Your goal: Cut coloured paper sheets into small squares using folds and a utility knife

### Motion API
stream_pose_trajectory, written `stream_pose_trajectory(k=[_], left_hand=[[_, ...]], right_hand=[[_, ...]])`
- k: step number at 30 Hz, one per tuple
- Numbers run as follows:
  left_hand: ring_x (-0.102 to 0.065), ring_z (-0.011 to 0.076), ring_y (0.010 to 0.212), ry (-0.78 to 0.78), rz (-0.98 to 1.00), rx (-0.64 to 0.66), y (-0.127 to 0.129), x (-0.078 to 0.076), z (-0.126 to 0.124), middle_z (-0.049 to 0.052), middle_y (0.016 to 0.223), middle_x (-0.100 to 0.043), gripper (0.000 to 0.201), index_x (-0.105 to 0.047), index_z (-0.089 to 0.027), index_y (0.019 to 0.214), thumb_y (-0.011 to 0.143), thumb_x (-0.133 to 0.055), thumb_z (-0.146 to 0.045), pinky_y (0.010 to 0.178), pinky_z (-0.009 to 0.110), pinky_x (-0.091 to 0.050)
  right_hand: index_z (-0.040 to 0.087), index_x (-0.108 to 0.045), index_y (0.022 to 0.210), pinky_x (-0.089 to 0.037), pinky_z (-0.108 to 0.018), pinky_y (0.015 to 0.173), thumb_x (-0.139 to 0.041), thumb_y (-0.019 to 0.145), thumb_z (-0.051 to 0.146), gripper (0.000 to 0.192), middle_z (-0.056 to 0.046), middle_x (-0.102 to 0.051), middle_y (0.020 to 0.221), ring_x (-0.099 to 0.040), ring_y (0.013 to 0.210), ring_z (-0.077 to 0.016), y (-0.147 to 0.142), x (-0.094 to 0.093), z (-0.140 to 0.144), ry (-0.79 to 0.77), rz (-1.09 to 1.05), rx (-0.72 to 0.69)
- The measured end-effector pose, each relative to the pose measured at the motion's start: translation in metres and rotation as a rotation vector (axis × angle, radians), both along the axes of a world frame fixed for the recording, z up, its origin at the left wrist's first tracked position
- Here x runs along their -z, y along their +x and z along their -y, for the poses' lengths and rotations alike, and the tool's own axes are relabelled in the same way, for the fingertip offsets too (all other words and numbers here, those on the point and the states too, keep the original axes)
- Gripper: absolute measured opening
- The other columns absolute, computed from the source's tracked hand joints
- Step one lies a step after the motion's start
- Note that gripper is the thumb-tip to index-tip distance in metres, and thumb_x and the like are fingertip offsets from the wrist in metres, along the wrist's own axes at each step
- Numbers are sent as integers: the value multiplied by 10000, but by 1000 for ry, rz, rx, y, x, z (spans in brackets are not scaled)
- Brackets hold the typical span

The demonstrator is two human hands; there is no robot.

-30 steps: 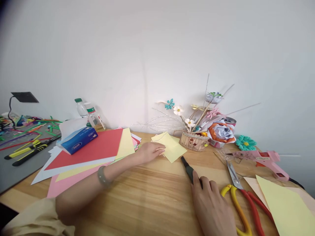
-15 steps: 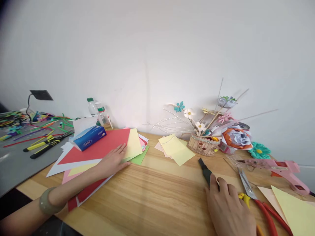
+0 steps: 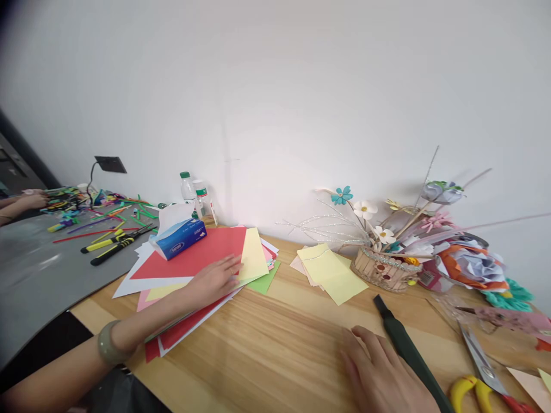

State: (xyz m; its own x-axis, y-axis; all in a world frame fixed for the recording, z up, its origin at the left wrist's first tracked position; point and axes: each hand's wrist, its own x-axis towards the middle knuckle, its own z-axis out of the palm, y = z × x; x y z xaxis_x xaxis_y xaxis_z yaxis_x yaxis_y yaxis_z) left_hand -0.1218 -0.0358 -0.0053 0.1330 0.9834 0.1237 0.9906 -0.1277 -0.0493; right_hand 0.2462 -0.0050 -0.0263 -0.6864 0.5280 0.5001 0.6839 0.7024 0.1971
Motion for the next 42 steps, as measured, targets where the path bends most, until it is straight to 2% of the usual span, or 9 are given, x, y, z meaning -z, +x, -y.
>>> stream_pose_trajectory(k=[3,8,14,18,21,24,27,32,42], left_hand=[[-372,242,1314,2,-4,-46,-22,-3,1,114,1430,-387,469,-398,-140,1358,908,-420,-269,1034,381,-375],[-529,268,1183,-10,-39,-78,-49,0,-1,113,1391,-444,541,-386,-178,1374,846,-409,-67,895,375,-483],[-560,284,1142,50,-18,-142,-57,-6,-19,156,1396,-427,543,-366,-163,1380,863,-347,3,848,383,-500],[-518,251,1195,53,50,-109,-45,-13,-22,80,1419,-414,465,-466,-201,1316,898,-312,-66,925,385,-462],[-428,251,1276,-4,98,-52,-30,-13,-14,54,1425,-410,402,-511,-230,1287,890,-461,-278,1004,368,-398],[-400,300,1290,-69,127,-42,-23,-10,-6,115,1454,-345,623,-420,-168,1365,819,-545,-440,998,401,-396],[-434,289,1267,-105,142,-53,-23,-8,-5,135,1435,-372,648,-352,-120,1401,838,-482,-414,989,403,-401],[-425,277,1275,-147,137,-43,-25,-8,-10,105,1434,-379,660,-307,-142,1422,821,-453,-372,977,411,-408],[-374,316,1302,-177,181,-42,-15,-5,-9,170,1433,-361,624,-359,-65,1384,835,-424,-355,1006,434,-357]], right_hand=[[240,-671,939,-551,-299,731,-314,925,282,360,-50,-673,1002,-650,888,-171,-19,-13,2,-157,-38,-8],[237,-664,927,-529,-352,772,-305,924,284,363,-67,-658,1015,-636,888,-188,-65,-28,-2,-509,11,-60],[193,-603,1075,-507,-386,797,-390,918,233,267,-78,-624,1067,-600,958,-193,-127,-25,-24,-570,43,-98],[176,-553,1124,-508,-372,757,-519,892,333,283,-56,-599,1068,-593,897,-164,-160,-23,-43,-567,42,-48],[180,-535,1153,-511,-371,736,-531,882,358,325,-63,-582,1091,-589,881,-166,-176,-22,-55,-512,52,34],[191,-524,1174,-504,-390,766,-532,881,350,334,-72,-561,1140,-575,934,-182,-184,-20,-58,-427,76,42],[195,-528,1172,-500,-394,780,-532,882,335,322,-72,-558,1149,-569,956,-186,-186,-14,-51,-358,120,-43],[182,-569,1085,-503,-370,760,-537,881,317,247,-55,-587,1075,-579,911,-167,-188,2,-39,-301,194,-158],[188,-529,1160,-516,-345,707,-531,884,324,307,-61,-576,1086,-583,881,-162,-196,-1,-38,-254,143,-55]])
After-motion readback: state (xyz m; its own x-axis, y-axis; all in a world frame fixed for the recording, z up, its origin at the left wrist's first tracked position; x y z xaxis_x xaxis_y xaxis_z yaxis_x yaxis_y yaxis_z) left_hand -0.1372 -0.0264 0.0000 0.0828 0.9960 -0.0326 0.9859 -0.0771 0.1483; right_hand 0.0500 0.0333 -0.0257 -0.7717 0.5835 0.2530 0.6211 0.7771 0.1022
